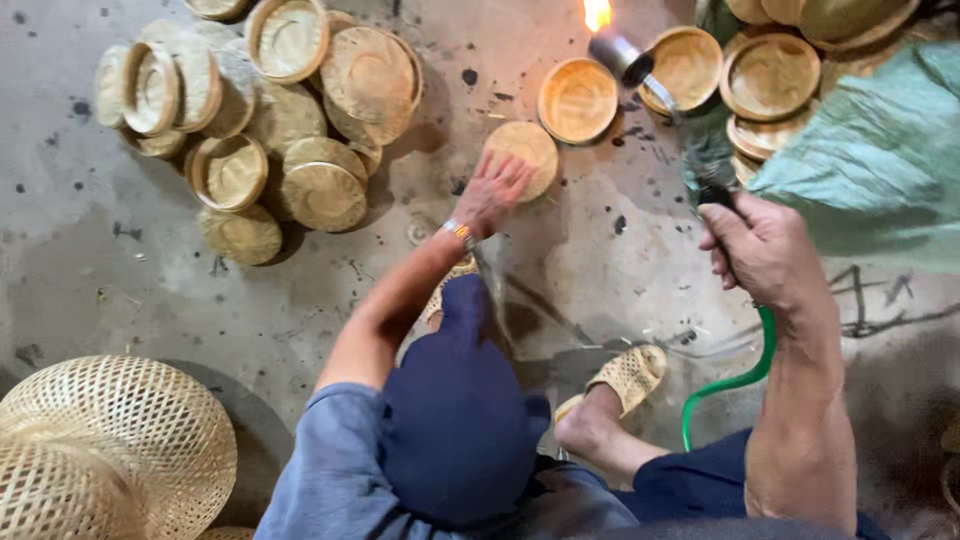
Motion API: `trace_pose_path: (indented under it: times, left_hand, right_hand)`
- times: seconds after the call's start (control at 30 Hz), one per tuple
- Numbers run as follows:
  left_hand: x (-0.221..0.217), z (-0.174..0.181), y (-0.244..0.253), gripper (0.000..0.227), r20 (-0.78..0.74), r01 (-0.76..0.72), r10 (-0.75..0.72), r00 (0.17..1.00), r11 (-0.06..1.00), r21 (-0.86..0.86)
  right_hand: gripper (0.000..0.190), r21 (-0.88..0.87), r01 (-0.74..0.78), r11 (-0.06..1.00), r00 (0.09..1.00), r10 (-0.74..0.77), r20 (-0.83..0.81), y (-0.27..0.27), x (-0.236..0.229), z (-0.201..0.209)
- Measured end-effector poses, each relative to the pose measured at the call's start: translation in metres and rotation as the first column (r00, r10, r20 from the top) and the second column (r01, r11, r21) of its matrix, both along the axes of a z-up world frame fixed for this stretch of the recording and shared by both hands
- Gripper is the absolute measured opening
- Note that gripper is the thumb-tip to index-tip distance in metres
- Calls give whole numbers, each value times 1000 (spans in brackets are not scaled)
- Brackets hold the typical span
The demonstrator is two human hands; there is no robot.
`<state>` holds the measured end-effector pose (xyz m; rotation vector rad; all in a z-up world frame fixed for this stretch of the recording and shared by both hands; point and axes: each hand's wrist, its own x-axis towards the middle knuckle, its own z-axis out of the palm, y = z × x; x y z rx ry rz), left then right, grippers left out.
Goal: The person uses a handheld torch to apply heat to the interior of small woven baskets. They pick up each basket, rotate it over the flame, and place it back down, repeating the process for multiple units.
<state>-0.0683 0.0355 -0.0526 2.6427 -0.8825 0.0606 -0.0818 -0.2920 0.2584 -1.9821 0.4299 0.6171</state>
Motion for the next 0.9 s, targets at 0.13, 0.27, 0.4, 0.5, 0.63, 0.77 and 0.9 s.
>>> trace_pose_path:
  times: [0.13,0.27,0.4,0.5,0.63,0.77,0.9]
  left_hand:
    - [-60,1,14,52,9,-108,110,994,985,-135]
    - [-112,-1,14,51,71,-223,241,968,953,-205]
    - [-139,-9,21,45,-90,-390,384,919,852,-350]
    - [-126,-34,33,42,-412,-623,468,782,592,-511]
    - [-63,-89,40,38,-917,-926,130,378,67,-372]
    - [-26,-125,29,34,-969,-968,-32,247,35,-248]
    - [-14,-137,12,37,-986,-986,-33,164,5,-165]
  right_hand:
    - [27,-102,-144,984,977,125,-173,0,-16,-17]
    - [25,-138,-222,965,960,192,-203,35,-24,-39]
    - [36,-118,-344,931,930,321,-182,66,-29,-54]
    - [36,-96,-404,910,900,377,-218,67,-39,-56]
    - [41,-214,-456,864,883,408,-231,47,-46,-50]
    - [34,-255,-382,888,924,369,-99,53,-40,-45]
    - [32,-121,-286,951,951,267,-156,70,-32,-37]
